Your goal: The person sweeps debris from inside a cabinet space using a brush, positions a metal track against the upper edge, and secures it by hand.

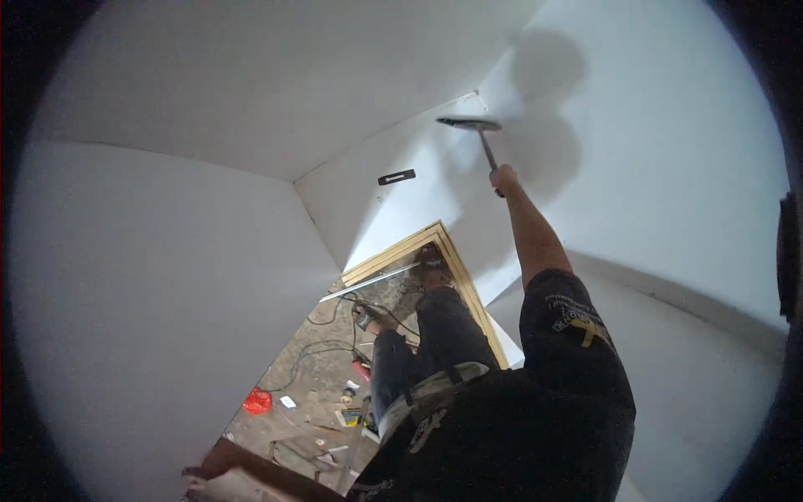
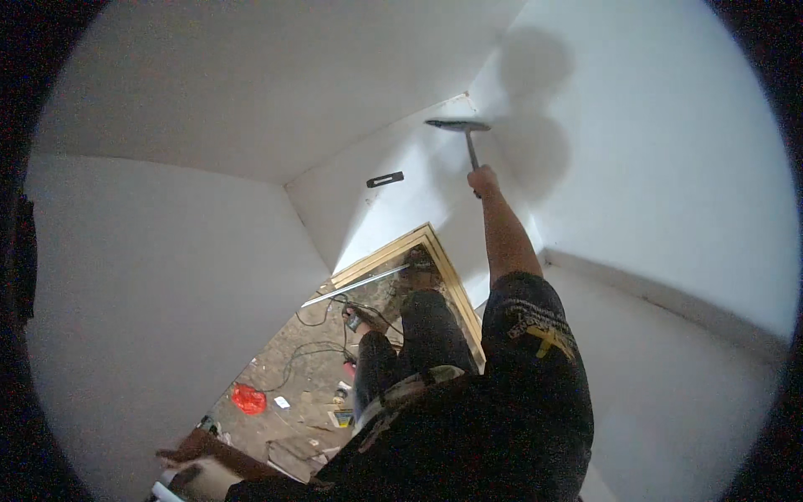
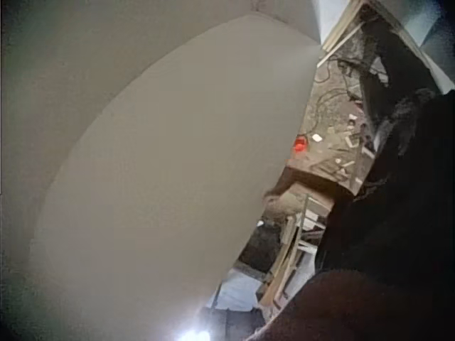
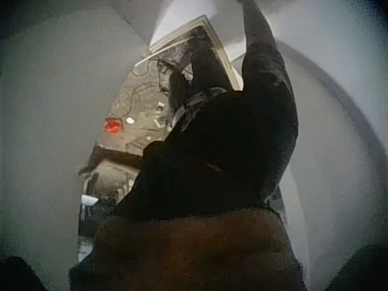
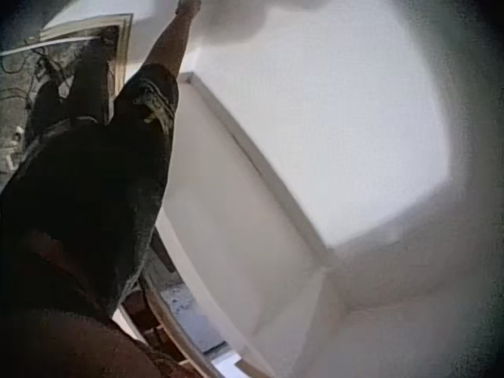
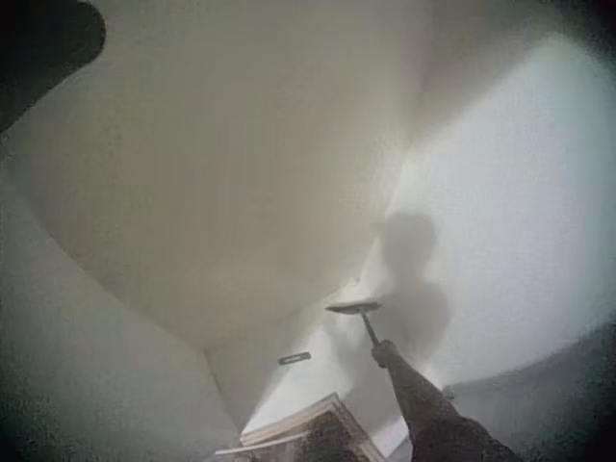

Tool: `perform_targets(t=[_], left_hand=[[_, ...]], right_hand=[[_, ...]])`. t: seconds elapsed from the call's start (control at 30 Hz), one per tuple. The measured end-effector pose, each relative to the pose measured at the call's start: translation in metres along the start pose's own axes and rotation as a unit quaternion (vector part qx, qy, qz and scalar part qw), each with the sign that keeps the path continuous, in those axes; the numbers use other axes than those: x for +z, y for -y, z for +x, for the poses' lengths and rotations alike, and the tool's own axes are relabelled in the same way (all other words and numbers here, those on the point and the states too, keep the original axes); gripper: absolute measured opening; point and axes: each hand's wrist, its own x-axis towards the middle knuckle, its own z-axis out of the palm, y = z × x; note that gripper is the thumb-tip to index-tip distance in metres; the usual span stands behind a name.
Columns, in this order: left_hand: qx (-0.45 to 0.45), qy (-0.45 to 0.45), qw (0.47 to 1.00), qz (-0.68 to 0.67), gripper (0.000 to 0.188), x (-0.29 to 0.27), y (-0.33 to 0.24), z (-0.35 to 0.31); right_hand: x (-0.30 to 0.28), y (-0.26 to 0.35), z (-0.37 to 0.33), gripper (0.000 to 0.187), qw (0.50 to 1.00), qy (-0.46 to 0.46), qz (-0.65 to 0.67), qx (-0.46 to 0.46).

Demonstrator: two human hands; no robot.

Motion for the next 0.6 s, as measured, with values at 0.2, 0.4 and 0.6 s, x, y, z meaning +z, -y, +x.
perform_targets(t=[0.2,0.4,0.6], left_hand=[[0.068,-0.028,0.993,0.09,0.059,-0.038,0.036,0.01],[-0.034,0.028,0.998,-0.043,0.075,-0.068,0.035,0.017],[0.329,0.052,0.886,0.324,0.084,-0.037,0.001,0.008]], right_hand=[[0.03,0.008,0.103,0.025,0.948,-0.002,-0.197,-0.249],[0.175,0.053,0.006,0.029,0.991,0.059,-0.05,-0.106],[0.286,0.074,-0.177,0.039,0.94,0.188,-0.174,-0.225]])
